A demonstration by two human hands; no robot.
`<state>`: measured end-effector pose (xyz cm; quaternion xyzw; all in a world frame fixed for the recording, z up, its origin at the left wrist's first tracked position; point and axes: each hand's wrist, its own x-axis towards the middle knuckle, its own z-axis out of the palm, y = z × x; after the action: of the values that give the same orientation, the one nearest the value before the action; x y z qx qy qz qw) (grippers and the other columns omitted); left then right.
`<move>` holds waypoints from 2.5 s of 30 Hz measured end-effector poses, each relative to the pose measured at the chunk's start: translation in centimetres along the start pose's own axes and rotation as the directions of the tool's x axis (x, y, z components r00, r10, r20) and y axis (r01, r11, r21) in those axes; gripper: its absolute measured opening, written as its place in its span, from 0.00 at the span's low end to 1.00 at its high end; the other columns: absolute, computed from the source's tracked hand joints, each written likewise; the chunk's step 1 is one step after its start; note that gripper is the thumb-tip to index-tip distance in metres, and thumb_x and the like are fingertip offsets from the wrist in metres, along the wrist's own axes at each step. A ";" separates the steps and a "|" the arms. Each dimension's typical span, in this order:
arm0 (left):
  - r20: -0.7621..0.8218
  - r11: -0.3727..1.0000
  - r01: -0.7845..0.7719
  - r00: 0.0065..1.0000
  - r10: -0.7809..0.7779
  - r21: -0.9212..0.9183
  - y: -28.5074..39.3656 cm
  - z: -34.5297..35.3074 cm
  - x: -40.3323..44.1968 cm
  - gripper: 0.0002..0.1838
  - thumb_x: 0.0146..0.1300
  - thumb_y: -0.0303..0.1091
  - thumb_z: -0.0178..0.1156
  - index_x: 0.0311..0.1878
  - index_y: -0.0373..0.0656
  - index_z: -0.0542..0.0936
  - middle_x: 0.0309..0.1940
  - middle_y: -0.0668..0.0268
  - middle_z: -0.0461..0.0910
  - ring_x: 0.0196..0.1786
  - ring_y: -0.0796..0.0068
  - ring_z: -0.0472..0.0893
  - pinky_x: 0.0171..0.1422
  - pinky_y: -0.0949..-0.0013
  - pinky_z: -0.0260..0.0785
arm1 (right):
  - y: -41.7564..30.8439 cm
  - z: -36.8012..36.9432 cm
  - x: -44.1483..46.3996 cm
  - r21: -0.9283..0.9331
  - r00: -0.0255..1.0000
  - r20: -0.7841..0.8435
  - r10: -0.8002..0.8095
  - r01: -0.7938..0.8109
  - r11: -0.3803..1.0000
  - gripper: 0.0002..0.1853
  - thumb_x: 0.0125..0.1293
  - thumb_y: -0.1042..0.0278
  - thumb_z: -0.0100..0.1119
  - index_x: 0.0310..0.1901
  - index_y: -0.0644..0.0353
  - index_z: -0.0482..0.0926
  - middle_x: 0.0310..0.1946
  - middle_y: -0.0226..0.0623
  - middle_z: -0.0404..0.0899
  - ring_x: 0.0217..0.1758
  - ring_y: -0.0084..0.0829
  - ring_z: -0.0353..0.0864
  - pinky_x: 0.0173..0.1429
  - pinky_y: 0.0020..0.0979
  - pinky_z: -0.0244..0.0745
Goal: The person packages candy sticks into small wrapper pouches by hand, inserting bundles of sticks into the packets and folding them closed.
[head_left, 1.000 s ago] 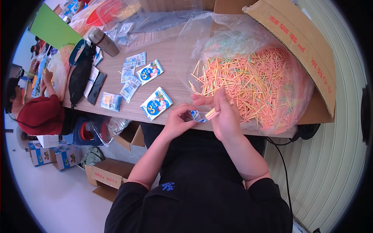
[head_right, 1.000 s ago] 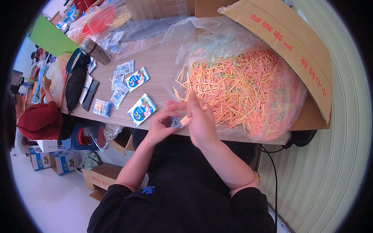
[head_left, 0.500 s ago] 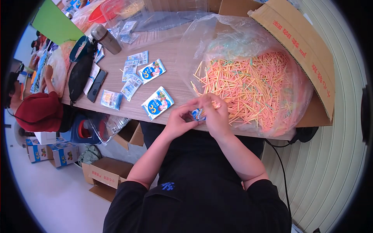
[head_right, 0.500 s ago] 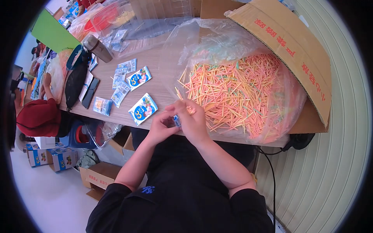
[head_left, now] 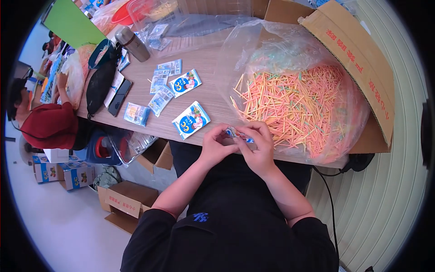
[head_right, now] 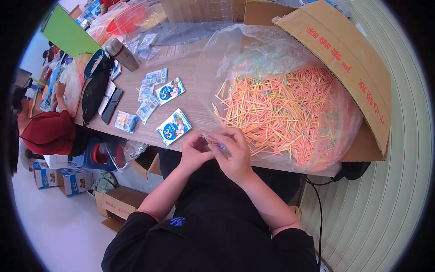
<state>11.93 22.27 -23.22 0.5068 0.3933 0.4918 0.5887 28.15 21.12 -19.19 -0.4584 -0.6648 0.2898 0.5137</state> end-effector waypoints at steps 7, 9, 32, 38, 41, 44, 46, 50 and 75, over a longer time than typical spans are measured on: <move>0.327 0.963 -0.135 0.944 0.054 0.232 0.8 -1.7 0.3 0.19 0.51 0.22 0.76 0.48 0.39 0.84 0.44 0.65 0.83 0.50 0.74 0.83 0.52 0.70 0.75 | -1.8 -3.1 0.4 0.078 0.964 0.261 0.049 -0.071 0.994 0.19 0.57 0.83 0.70 0.52 0.63 0.85 0.44 0.39 0.82 0.47 0.32 0.83 0.50 0.29 0.78; 0.307 0.956 -0.154 0.949 0.073 0.250 0.9 -1.4 0.3 0.18 0.51 0.23 0.76 0.47 0.38 0.85 0.43 0.64 0.84 0.48 0.73 0.83 0.50 0.70 0.75 | -2.0 -3.3 0.2 0.100 0.972 0.234 -0.023 -0.001 0.995 0.18 0.55 0.83 0.70 0.50 0.62 0.86 0.42 0.38 0.86 0.44 0.32 0.86 0.48 0.29 0.79; 0.255 0.872 -0.348 0.929 0.270 0.344 3.5 -0.3 -1.5 0.17 0.52 0.22 0.74 0.48 0.38 0.88 0.45 0.57 0.88 0.47 0.63 0.88 0.53 0.67 0.79 | -2.6 -4.3 0.1 -0.053 0.955 0.192 -0.226 0.241 0.969 0.20 0.47 0.85 0.72 0.44 0.59 0.86 0.36 0.34 0.88 0.38 0.35 0.87 0.42 0.33 0.81; 0.236 0.886 -0.282 0.950 0.205 0.367 2.8 -0.1 -1.2 0.16 0.52 0.23 0.74 0.47 0.39 0.88 0.45 0.57 0.88 0.47 0.64 0.88 0.52 0.67 0.80 | -1.6 -4.6 -0.5 -0.152 0.954 0.237 -0.185 0.225 0.962 0.22 0.47 0.86 0.71 0.47 0.60 0.85 0.35 0.36 0.86 0.38 0.37 0.85 0.43 0.35 0.79; 0.230 0.892 -0.262 0.955 0.186 0.369 2.2 -0.1 -1.3 0.16 0.52 0.23 0.75 0.46 0.39 0.88 0.44 0.57 0.88 0.47 0.64 0.88 0.53 0.66 0.80 | -1.7 -4.5 -0.7 -0.160 0.967 0.206 -0.153 0.187 0.969 0.22 0.50 0.84 0.69 0.50 0.57 0.84 0.37 0.36 0.85 0.39 0.38 0.84 0.44 0.36 0.78; 0.213 0.900 -0.232 0.964 0.161 0.369 1.4 -0.1 -1.2 0.17 0.51 0.23 0.75 0.46 0.40 0.88 0.44 0.58 0.88 0.48 0.64 0.88 0.53 0.66 0.80 | -1.5 -4.5 -0.8 -0.175 0.972 0.192 -0.133 0.167 0.970 0.23 0.52 0.82 0.68 0.52 0.56 0.84 0.39 0.36 0.84 0.41 0.39 0.83 0.46 0.37 0.77; 0.218 0.872 -0.292 0.951 0.220 0.392 0.6 -0.2 -0.9 0.17 0.51 0.23 0.76 0.46 0.40 0.89 0.44 0.59 0.88 0.49 0.63 0.87 0.55 0.65 0.80 | -1.2 -4.4 -0.9 -0.197 0.972 0.201 -0.124 0.165 0.966 0.24 0.53 0.82 0.67 0.53 0.56 0.83 0.41 0.37 0.84 0.42 0.40 0.83 0.47 0.38 0.78; 0.224 0.856 -0.313 0.945 0.238 0.411 0.4 -0.5 -1.0 0.17 0.50 0.24 0.76 0.46 0.41 0.89 0.45 0.60 0.88 0.50 0.61 0.87 0.59 0.64 0.79 | -0.2 -3.9 -1.4 -0.230 0.969 0.228 -0.093 0.147 0.962 0.23 0.54 0.82 0.66 0.53 0.56 0.82 0.42 0.37 0.83 0.43 0.40 0.83 0.48 0.39 0.78; 0.250 0.854 -0.374 0.921 0.298 0.362 2.0 -2.0 -0.4 0.14 0.52 0.24 0.75 0.44 0.42 0.90 0.42 0.63 0.88 0.43 0.67 0.85 0.47 0.68 0.78 | 2.3 -0.7 -2.8 -0.160 0.969 0.234 0.074 -0.037 0.986 0.23 0.58 0.80 0.68 0.57 0.57 0.80 0.39 0.43 0.87 0.43 0.43 0.88 0.46 0.38 0.82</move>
<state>9.55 22.34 -21.60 0.7214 0.3348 0.4466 0.4098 29.64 19.45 -22.12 -0.4769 -0.7292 0.3049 0.3846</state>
